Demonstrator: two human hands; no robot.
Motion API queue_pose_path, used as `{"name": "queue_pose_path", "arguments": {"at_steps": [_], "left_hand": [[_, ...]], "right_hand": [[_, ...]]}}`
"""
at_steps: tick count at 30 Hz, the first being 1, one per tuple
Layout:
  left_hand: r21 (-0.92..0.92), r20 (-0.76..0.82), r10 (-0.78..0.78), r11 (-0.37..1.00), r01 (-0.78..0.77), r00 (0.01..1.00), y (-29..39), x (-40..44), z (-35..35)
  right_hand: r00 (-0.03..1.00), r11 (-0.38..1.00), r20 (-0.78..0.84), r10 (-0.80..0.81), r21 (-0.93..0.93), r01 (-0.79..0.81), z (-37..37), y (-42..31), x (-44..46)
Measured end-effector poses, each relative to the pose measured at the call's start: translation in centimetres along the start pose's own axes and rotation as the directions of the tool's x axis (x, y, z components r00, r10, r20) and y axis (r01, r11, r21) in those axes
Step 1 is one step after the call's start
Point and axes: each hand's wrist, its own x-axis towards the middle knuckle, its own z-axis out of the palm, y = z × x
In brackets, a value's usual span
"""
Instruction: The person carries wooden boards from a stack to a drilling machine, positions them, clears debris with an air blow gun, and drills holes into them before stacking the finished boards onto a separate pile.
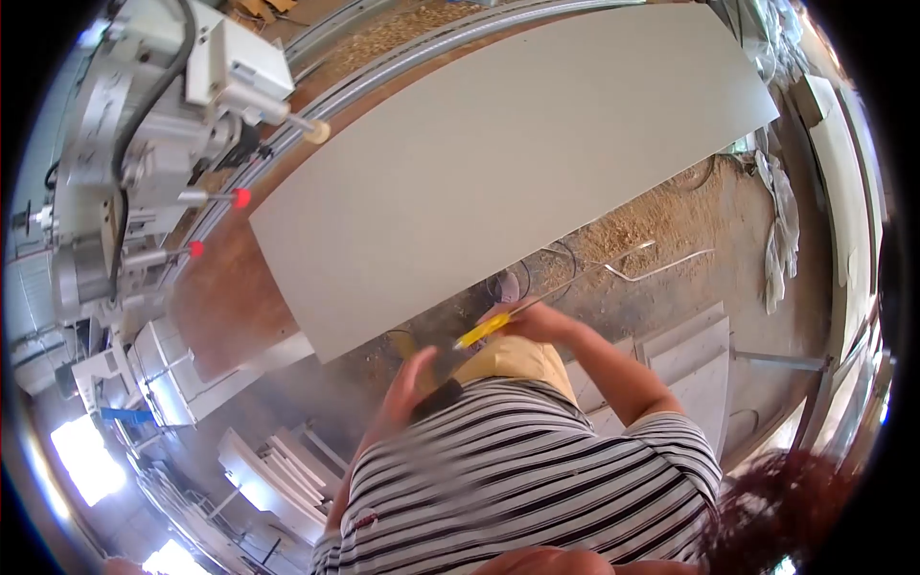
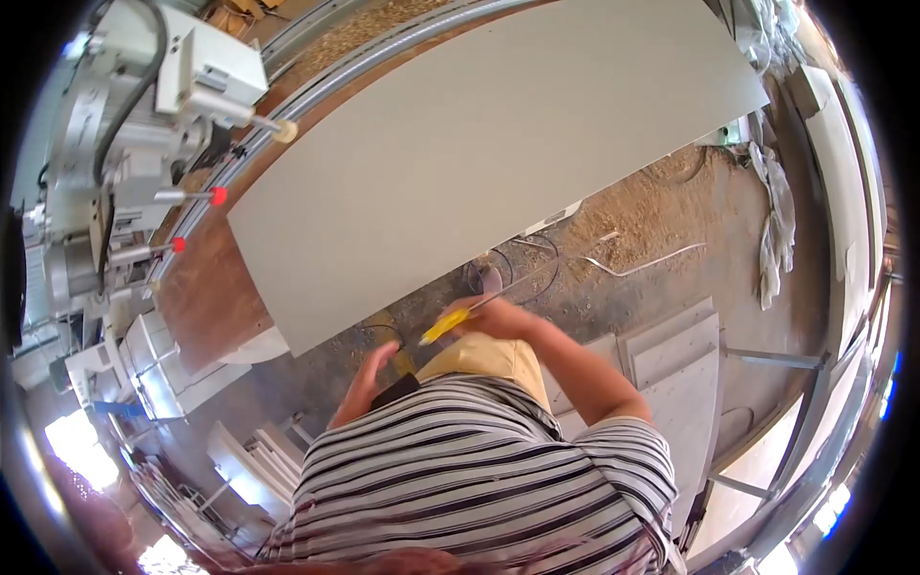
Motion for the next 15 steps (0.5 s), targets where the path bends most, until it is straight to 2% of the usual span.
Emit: {"name": "queue_pose_path", "arguments": {"at_steps": [1,2,3,4,5,6,7,8,9,10,11,12,13,14,15], "left_hand": [[-0.053,0.065,0.078,0.996,-0.074,0.995,0.4,0.6,0.2],[-0.075,0.065,0.126,0.99,-0.121,0.99,0.7,0.7,-0.8],[-0.097,0.066,0.175,0.981,-0.168,0.982,1.0,0.7,-1.8],[-0.188,0.306,0.104,0.981,-0.047,0.946,1.8,0.1,-3.6],[-0.249,0.532,0.055,0.964,0.094,0.845,2.4,-1.4,-5.3],[-0.259,0.491,0.064,0.963,0.075,0.869,2.6,-3.5,-6.5],[-0.053,0.333,-0.068,0.994,0.091,0.94,2.7,-5.9,-7.5],[0.147,0.144,-0.169,0.978,0.148,0.975,2.1,-8.1,-8.4],[0.295,-0.042,-0.272,0.916,0.272,0.961,-2.8,-9.8,-9.4],[0.405,-0.236,-0.342,0.816,0.412,0.91,-9.0,-12.1,-10.8],[0.255,-0.303,-0.309,0.885,0.389,0.902,-12.6,-15.9,-13.1],[-0.027,-0.417,-0.493,0.846,0.532,0.764,-8.1,-18.8,-14.5],[0.009,-0.508,-0.353,0.91,0.415,0.786,-15.7,-22.5,-16.4],[-0.151,-0.622,-0.514,0.819,0.554,0.591,-16.6,-25.2,-17.5],[0.06,-0.694,-0.338,0.853,0.518,0.636,-20.4,-27.9,-18.8]], "right_hand": [[0.985,0.993,0.134,-0.113,-0.005,0.114,2.7,-2.0,1.0],[0.965,0.984,0.192,-0.18,0.037,0.176,4.7,-6.8,0.7],[0.939,0.976,0.27,-0.215,0.045,0.211,6.7,-8.6,1.4],[0.903,0.968,0.352,-0.248,0.053,0.246,8.6,-9.7,2.2],[0.881,0.962,0.394,-0.263,0.04,0.27,9.8,-9.8,2.6],[0.925,0.964,0.337,-0.178,0.248,0.095,10.6,-9.1,2.8],[0.953,0.893,0.297,-0.064,0.444,-0.079,10.7,-7.9,3.1],[0.976,0.908,0.217,-0.009,0.411,-0.083,9.8,-5.2,4.0],[0.993,0.835,0.111,0.031,0.543,-0.087,8.0,0.0,5.2],[0.931,0.877,-0.23,0.285,0.454,-0.156,6.7,1.5,5.2],[0.819,0.93,-0.491,0.296,0.345,-0.129,5.8,1.4,4.7],[0.738,0.917,-0.59,0.328,0.387,-0.098,4.5,1.4,4.1],[0.642,0.903,-0.677,0.361,0.426,-0.059,3.3,1.4,3.8],[0.651,0.909,-0.675,0.349,0.413,-0.058,2.5,1.3,3.7],[0.645,0.901,-0.698,0.31,0.433,0.037,1.9,1.2,3.7]]}}
